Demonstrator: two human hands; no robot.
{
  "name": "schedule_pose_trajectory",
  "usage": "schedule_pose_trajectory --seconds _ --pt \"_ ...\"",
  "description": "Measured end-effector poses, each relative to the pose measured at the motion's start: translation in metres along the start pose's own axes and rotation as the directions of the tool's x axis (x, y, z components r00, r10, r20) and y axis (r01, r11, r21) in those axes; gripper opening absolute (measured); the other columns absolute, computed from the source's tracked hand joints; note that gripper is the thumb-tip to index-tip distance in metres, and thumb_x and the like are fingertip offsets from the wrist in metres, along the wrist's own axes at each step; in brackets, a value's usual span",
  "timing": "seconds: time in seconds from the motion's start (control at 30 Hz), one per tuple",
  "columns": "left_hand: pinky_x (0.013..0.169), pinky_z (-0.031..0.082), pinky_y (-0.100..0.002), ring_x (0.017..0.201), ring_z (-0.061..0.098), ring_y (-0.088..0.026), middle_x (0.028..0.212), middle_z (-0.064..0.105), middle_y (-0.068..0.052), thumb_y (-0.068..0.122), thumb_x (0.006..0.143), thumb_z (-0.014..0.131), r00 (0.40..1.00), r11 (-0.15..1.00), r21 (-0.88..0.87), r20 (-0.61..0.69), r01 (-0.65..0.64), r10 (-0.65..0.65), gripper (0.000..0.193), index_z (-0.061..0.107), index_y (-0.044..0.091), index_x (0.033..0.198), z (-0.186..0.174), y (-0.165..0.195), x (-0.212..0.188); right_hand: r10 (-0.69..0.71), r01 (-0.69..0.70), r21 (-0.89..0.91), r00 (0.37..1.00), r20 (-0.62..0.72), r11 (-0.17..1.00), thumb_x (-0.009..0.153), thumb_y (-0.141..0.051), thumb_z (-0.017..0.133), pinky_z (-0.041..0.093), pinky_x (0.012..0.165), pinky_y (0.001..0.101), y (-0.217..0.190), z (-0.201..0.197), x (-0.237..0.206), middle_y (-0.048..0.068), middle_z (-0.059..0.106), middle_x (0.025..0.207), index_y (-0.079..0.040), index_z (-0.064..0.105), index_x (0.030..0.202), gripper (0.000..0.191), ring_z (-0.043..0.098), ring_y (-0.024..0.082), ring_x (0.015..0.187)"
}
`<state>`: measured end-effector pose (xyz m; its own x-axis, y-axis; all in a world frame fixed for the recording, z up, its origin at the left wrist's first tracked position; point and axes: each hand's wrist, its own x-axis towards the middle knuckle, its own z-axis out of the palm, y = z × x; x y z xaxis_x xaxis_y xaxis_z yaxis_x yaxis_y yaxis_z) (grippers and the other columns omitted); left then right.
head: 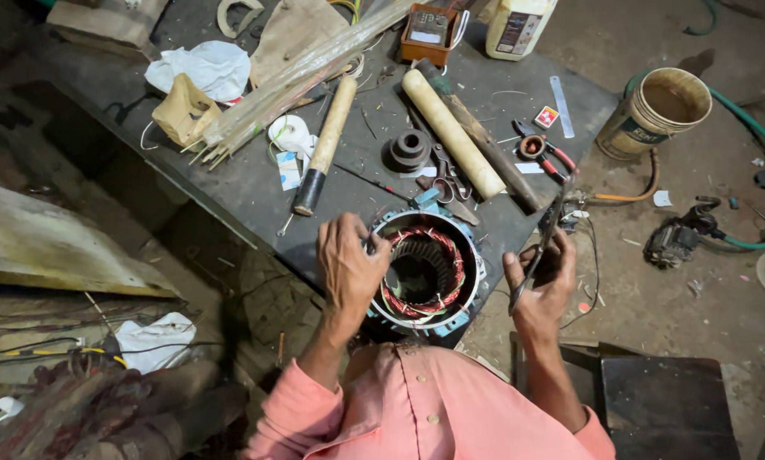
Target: The person uses a pair of shears to cut and trim copper windings inside a motor stator. They repeatedly reposition the stator and trim protruding wire ends around the circumference.
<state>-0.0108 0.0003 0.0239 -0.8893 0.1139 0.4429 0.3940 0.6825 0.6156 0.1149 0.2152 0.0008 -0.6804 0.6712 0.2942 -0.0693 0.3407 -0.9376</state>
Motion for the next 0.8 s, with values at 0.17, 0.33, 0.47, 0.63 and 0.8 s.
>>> schedule_pose_trajectory --seconds 0.17,0.33,0.47,0.63,0.8 --pt "0.085 0.045 -0.048 0.094 0.059 -0.035 0.098 0.066 -0.016 0.006 0.084 0.073 0.947 0.96 0.057 -0.157 -0.276 0.281 0.023 0.063 0.002 0.105 0.004 0.008 -0.008 -0.007 0.009 -0.018 0.998 0.07 1.0 0.086 -0.009 0.083 0.048 0.075 0.0241 0.0 0.002 0.011 0.002 0.058 0.097 -0.003 0.047 0.147 0.071 0.056 0.01 0.086" --pt "0.083 0.053 -0.047 0.091 0.066 -0.036 0.097 0.072 -0.021 0.003 0.09 0.064 0.915 0.937 -0.188 0.225 -0.295 0.334 0.027 0.06 0.002 0.116 0.024 0.025 0.006 -0.002 0.001 0.014 0.996 0.086 1.0 0.086 -0.01 0.082 0.048 0.074 0.0236 -0.007 0.005 0.012 0.001 0.059 0.096 -0.003 0.049 0.147 0.07 0.056 0.009 0.085" --pt "0.077 0.05 -0.056 0.084 0.064 -0.046 0.082 0.068 -0.027 0.001 0.084 0.058 0.89 0.972 -0.213 0.417 -0.101 0.184 0.035 0.059 0.003 0.119 0.032 0.045 0.017 -0.008 0.008 -0.002 0.998 0.06 1.0 0.086 -0.01 0.083 0.048 0.074 0.0234 -0.01 -0.002 0.007 0.001 0.059 0.095 -0.003 0.049 0.146 0.07 0.057 0.009 0.083" --pt "0.078 0.051 -0.053 0.084 0.064 -0.043 0.091 0.069 -0.023 -0.006 0.084 0.053 0.896 0.918 -0.366 0.339 -0.153 0.285 0.036 0.058 0.005 0.118 0.033 0.052 0.012 0.007 -0.006 -0.072 1.0 0.016 0.997 0.085 -0.011 0.084 0.049 0.075 0.0233 -0.009 -0.009 0.004 0.001 0.06 0.094 -0.003 0.049 0.146 0.071 0.058 0.009 0.083" --pt "0.091 0.054 -0.047 0.102 0.065 -0.04 0.112 0.07 -0.022 -0.009 0.077 0.054 0.78 0.754 -0.555 0.272 -0.352 0.564 0.045 0.055 0.002 0.121 0.05 0.065 0.004 -0.031 0.034 -0.048 0.998 0.058 0.998 0.085 -0.01 0.085 0.049 0.077 0.0231 -0.007 -0.005 0.008 0.001 0.06 0.096 -0.003 0.051 0.146 0.071 0.057 0.009 0.086"
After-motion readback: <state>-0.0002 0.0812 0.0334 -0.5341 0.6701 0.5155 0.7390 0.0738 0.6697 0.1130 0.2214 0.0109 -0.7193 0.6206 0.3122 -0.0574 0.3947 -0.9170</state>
